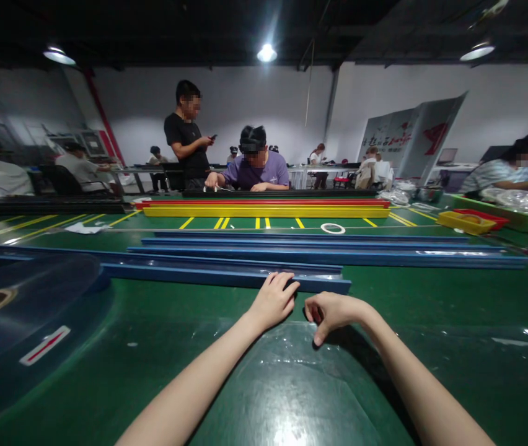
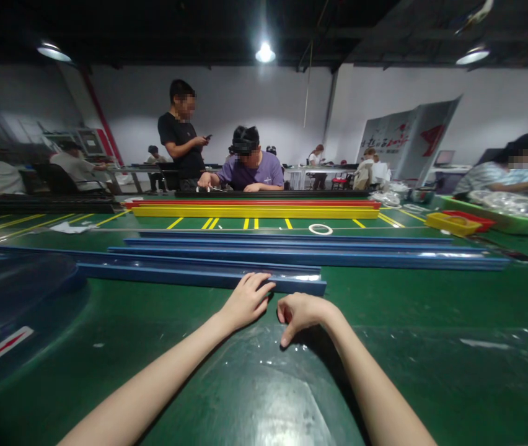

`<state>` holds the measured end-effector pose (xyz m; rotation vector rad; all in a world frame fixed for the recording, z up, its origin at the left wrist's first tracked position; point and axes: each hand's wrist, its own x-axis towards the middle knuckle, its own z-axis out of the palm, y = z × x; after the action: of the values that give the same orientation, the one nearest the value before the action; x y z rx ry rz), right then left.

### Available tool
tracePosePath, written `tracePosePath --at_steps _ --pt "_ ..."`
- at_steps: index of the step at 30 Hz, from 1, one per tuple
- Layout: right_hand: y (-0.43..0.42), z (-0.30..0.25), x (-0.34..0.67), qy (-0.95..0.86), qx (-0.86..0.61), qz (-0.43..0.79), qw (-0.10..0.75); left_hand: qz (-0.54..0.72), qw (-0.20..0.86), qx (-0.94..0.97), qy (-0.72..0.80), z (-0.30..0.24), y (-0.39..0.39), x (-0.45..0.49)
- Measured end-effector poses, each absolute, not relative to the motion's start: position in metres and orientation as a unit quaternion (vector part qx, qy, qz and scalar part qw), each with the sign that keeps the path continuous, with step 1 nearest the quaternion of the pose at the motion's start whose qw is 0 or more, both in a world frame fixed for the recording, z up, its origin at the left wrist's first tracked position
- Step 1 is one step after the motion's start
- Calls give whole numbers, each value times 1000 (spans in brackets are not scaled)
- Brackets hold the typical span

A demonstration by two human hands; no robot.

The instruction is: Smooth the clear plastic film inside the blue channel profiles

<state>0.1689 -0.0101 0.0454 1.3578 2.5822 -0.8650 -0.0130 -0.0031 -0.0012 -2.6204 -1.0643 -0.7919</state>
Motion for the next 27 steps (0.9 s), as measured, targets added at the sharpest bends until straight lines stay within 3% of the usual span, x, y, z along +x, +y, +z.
tracePosePath --at_steps 4,15,19,27 --pt "-15 45 162 864 445 -230 56 -275 97 -889 -353 1 -2 -13" --pt "-6 39 170 826 423 -373 0 -206 47 -894 -395 45 -6 -11" --pt "-6 39 171 818 401 -412 -19 -122 22 -892 -435 58 -11 -15" --pt "1 40 185 828 452 -319 -89 -12 -115 -863 -491 72 -2 -38"
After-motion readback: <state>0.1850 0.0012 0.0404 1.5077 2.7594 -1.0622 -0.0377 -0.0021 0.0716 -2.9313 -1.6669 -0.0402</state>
